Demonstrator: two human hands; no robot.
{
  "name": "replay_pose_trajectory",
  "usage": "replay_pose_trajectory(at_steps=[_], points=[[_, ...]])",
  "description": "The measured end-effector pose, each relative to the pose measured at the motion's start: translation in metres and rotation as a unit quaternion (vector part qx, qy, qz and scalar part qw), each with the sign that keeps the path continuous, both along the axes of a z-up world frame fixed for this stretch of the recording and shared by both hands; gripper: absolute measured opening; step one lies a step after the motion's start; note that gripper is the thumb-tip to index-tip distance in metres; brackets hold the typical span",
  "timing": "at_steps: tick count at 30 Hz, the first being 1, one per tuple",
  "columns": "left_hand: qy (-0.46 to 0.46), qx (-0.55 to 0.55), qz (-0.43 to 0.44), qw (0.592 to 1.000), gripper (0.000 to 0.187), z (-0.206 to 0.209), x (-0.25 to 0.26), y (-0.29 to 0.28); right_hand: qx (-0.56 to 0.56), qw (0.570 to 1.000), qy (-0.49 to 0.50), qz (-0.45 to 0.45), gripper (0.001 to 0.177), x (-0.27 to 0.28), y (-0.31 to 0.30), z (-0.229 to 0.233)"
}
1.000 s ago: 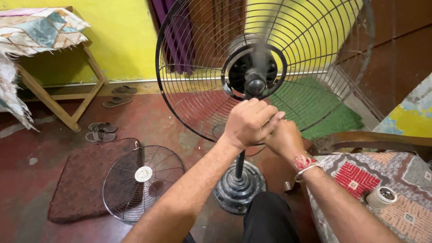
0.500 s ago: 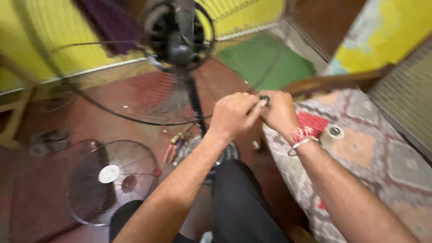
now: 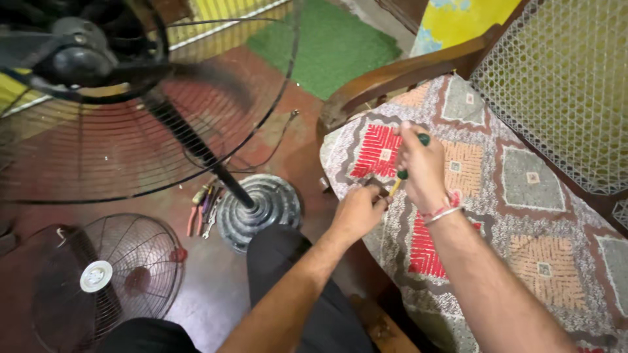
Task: The person disassembles a standing electric fan by removing the front grille, fan blades, and rear grille using a screwdriver. They then reassemble the fan by reinstalling the blades and grilles in reverse order.
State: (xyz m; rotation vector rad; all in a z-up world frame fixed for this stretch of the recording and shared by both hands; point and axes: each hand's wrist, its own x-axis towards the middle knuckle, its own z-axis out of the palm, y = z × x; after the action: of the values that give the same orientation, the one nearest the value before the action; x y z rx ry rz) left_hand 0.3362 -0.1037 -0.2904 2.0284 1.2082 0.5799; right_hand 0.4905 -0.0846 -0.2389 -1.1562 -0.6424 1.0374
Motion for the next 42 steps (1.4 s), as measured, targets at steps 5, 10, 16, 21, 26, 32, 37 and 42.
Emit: replay_pose_trajectory(at_steps=[5,10,16,21,26,32,37,42], points=[[-0.075,-0.023,-0.016,0.997,0.016,-0.018,0.027,0.004,-0.021,0.992,0.064,-0.104,0.015,0.062,-0.006,-0.048],[-0.042,-0.047,0.015,0.998,0.014,-0.020,0.049,0.013,-0.133,0.966,-0.086,-0.203,0.020,0.110,-0.022,-0.113],[-0.007,-0.080,0.041,0.996,0.015,-0.028,0.078,0.016,-0.175,0.928,-0.226,-0.239,0.030,0.125,-0.045,-0.165],[-0.105,-0.090,0.058,0.989,0.014,-0.048,0.101,0.017,-0.169,0.861,-0.417,-0.236,0.014,0.134,-0.063,-0.169],[-0.125,-0.069,0.069,0.987,0.020,-0.063,0.103,0.022,-0.178,0.873,-0.432,-0.139,0.017,0.143,-0.064,-0.158],[-0.131,-0.111,0.048,0.984,0.023,-0.073,0.101,0.025,-0.271,0.859,-0.427,0.077,0.027,0.166,-0.083,-0.129],[-0.201,-0.160,-0.018,0.966,0.030,-0.084,0.111,0.020,-0.216,0.852,-0.475,0.047,0.022,0.194,-0.098,-0.131],[-0.192,-0.129,-0.024,0.973,0.024,-0.085,0.100,0.018,-0.264,0.812,-0.519,0.030,0.025,0.204,-0.113,-0.149]])
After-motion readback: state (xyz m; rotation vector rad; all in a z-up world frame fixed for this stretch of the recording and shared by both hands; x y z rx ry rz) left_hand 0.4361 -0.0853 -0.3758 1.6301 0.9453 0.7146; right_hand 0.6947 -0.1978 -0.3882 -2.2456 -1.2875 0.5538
